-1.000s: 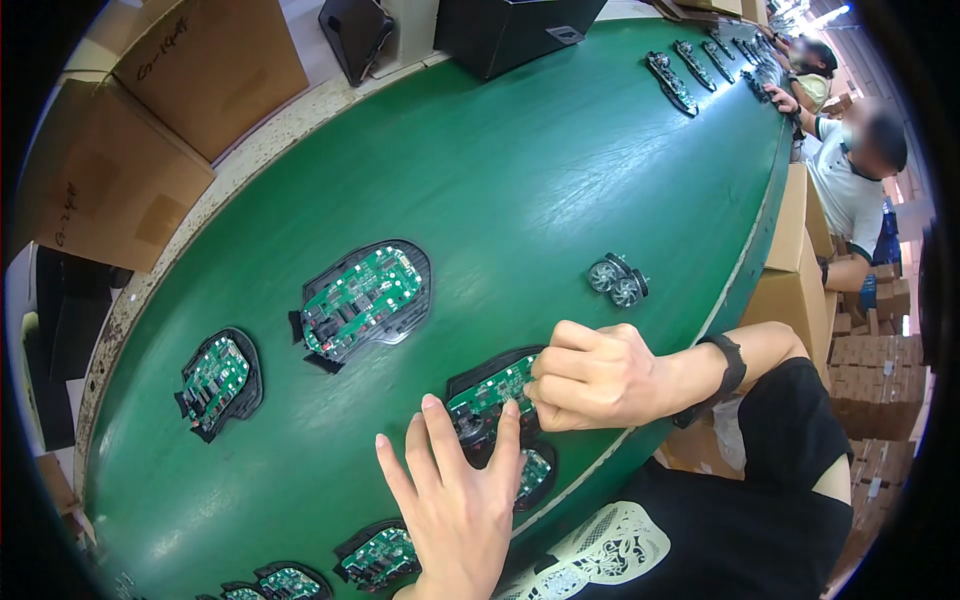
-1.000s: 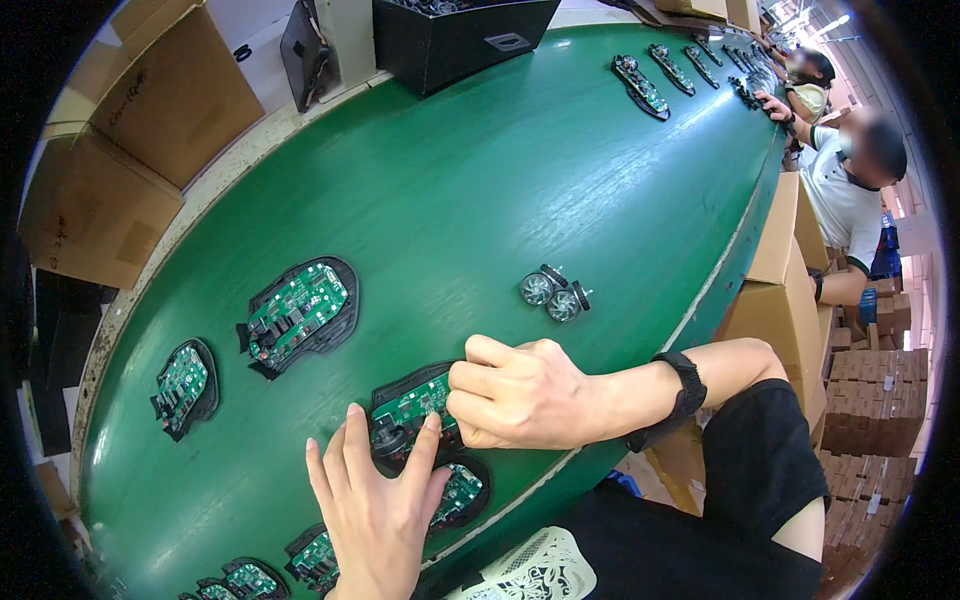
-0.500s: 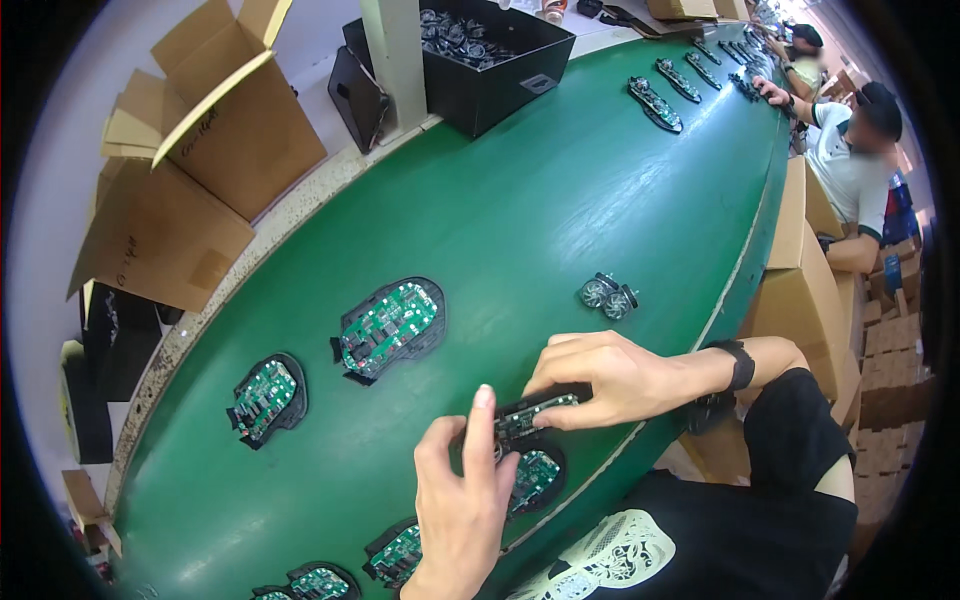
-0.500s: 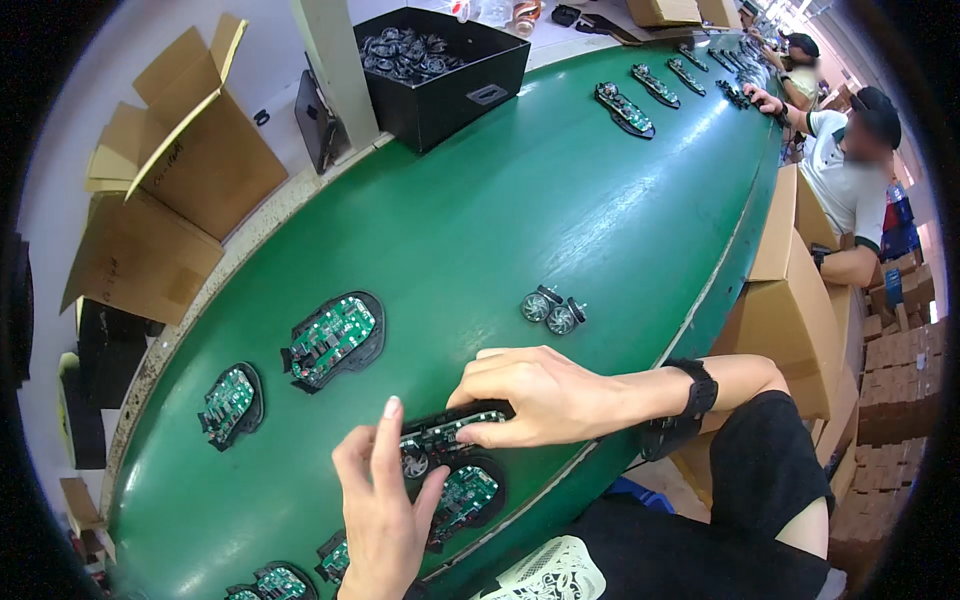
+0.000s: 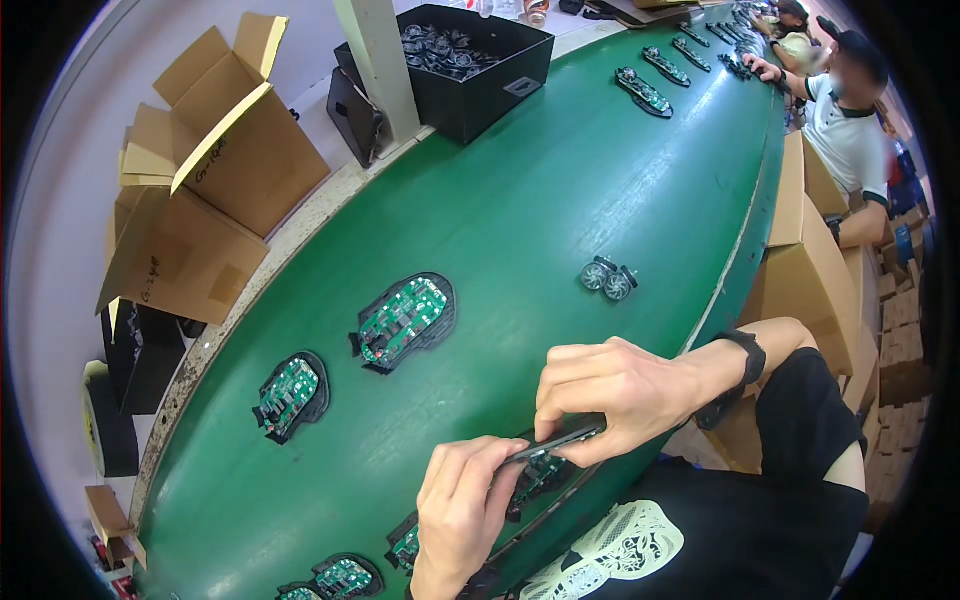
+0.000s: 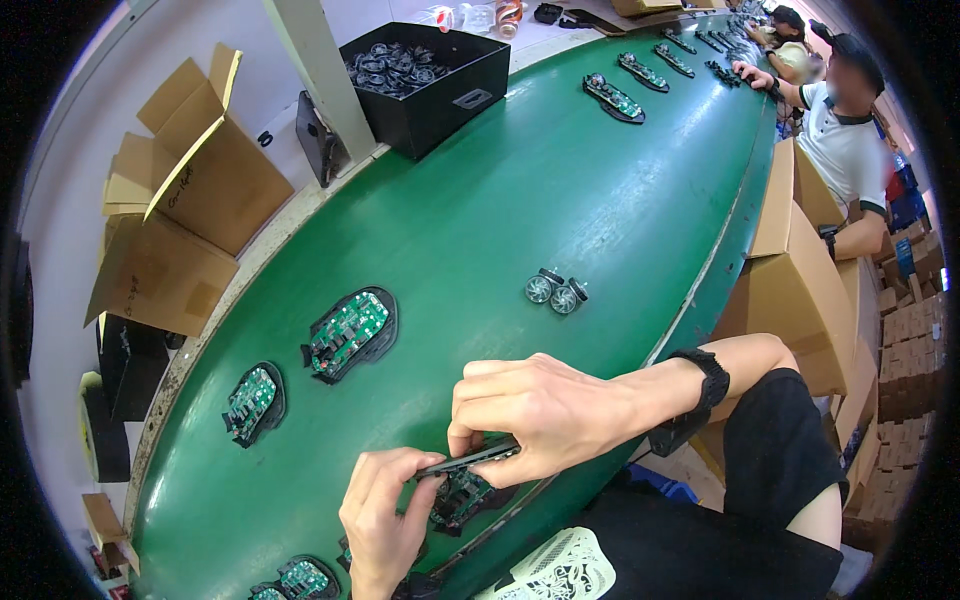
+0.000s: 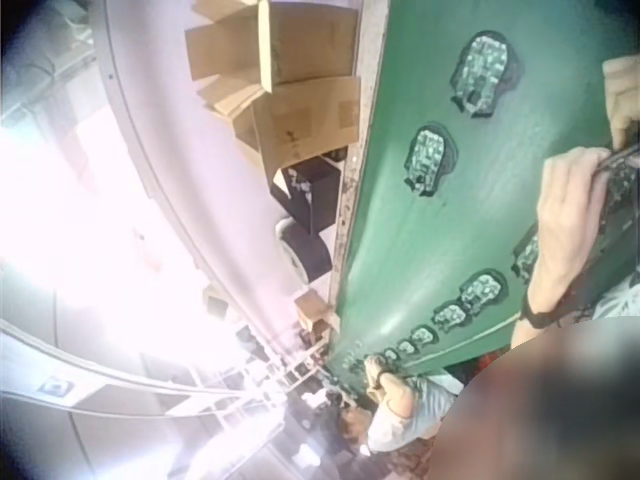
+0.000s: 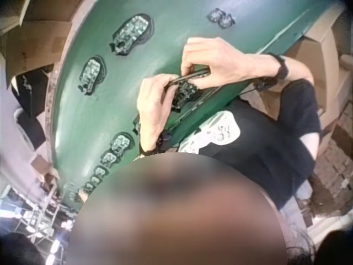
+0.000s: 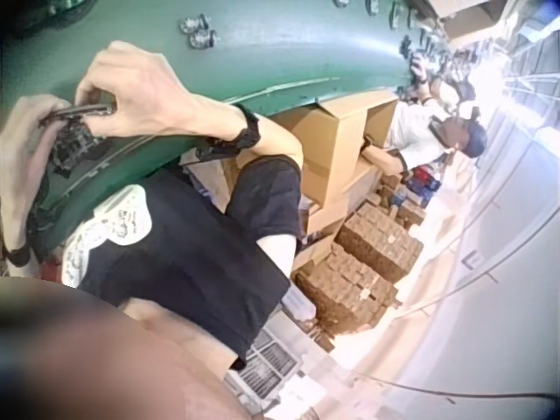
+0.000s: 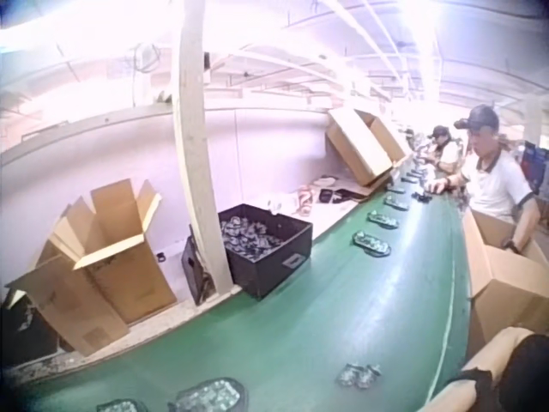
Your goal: The person assembles small electronic devices on a green table. They pick up circuit boards and small circular components, attach the components to the boards, and place the finished units in a line. The process is repeated for multiple units throughout the clip.
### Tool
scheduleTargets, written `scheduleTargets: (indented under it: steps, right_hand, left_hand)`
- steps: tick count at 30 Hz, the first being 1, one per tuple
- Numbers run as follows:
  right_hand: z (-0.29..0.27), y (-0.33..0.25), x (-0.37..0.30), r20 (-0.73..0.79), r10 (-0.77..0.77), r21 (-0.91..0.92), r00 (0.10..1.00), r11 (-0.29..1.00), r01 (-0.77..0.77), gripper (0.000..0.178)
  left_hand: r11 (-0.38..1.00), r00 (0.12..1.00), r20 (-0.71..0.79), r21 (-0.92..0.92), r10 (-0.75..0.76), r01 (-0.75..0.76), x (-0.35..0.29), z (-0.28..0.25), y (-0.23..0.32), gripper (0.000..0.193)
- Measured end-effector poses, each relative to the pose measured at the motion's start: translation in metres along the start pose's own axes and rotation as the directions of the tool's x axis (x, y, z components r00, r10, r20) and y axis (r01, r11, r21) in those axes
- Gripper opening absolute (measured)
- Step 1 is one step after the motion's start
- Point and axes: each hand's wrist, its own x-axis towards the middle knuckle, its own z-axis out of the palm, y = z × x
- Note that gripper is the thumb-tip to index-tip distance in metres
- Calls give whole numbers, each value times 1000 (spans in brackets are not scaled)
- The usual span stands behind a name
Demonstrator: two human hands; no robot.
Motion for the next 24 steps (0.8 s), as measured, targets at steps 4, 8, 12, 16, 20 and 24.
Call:
scheduleTargets:
  steps: [4, 8, 12, 16, 20, 24]
  right_hand:
    - [2, -2, 0, -7, 1, -19, 1000, 1000, -1, 18]
    - [3, -3, 0, -15, -12, -48, 1000, 999, 11, 17]
    - [7, -7, 1, -34, -22, -72, 999, 997, 19, 17]
    - [14, -12, 4, -43, -12, -50, 999, 999, 10, 17]
    - [21, -17, 11, -31, -19, -26, 999, 1000, 18, 17]
    - [28, -22, 19, -10, -15, 4, 1000, 1000, 15, 18]
  left_hand:
    - [999, 1000, -5, 40, 29, -29, -4, 2, 0, 33]
    - [998, 999, 1, 42, 46, -46, -5, 2, 1, 34]
    - [998, 999, 1, 37, 49, -49, -9, -1, 0, 34]
    - [999, 999, 10, 14, 41, -41, -12, -9, 1, 33]
    - [999, 999, 35, 25, 23, -24, -17, -22, 1, 34]
    - [999, 999, 42, 50, 0, -2, -20, -34, -1, 29]
